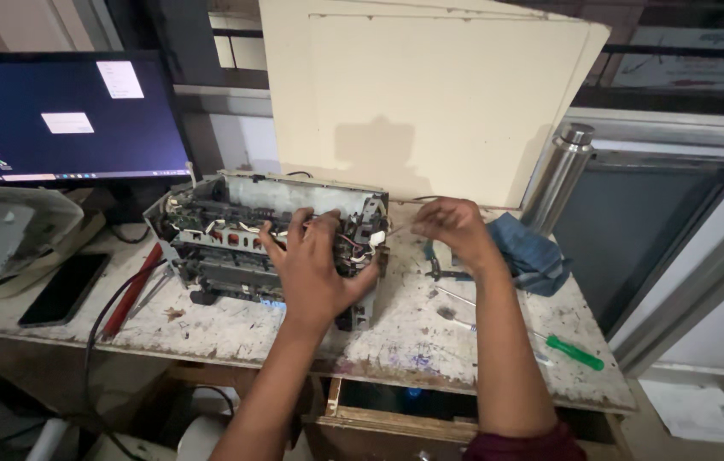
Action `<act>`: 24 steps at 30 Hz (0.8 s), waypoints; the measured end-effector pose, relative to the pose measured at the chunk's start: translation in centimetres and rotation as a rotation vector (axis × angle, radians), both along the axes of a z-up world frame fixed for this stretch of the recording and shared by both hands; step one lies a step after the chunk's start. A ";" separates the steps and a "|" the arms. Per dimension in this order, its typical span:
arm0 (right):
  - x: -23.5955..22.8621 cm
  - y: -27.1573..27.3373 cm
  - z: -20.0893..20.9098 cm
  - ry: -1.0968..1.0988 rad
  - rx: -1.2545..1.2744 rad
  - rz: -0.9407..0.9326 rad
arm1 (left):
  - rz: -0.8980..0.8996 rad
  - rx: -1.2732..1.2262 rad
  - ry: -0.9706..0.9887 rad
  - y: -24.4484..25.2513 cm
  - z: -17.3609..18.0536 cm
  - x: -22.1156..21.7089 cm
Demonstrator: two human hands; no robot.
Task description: The person uses a green screwdriver to loosen and remove screws from a disassembled electronic device on a workbench. They then wipe the interior with a white cloth and adjust internal wires and components by hand.
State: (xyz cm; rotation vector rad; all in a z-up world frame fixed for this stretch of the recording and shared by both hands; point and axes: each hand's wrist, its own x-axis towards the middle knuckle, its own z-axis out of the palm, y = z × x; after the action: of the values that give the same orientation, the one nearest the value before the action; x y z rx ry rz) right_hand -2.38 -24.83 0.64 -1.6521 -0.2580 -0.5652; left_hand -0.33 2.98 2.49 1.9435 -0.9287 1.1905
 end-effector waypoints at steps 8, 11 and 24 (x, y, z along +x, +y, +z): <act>2.0 5.5 -0.2 -0.282 -0.098 -0.402 | 0.006 -0.008 0.022 -0.1 -0.1 0.1; 2.7 6.9 -0.7 -0.331 -0.090 -0.521 | 0.007 -0.004 0.018 -0.1 0.0 0.0; -1.4 4.0 2.6 -0.153 -0.309 -0.237 | 0.005 0.002 0.015 0.0 -0.2 0.1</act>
State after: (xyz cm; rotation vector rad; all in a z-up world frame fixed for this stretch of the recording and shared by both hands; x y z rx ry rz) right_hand -3.79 -20.80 3.28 -1.9559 -0.2731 -0.8666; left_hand -0.22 2.95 2.32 1.9547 -0.9184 1.1762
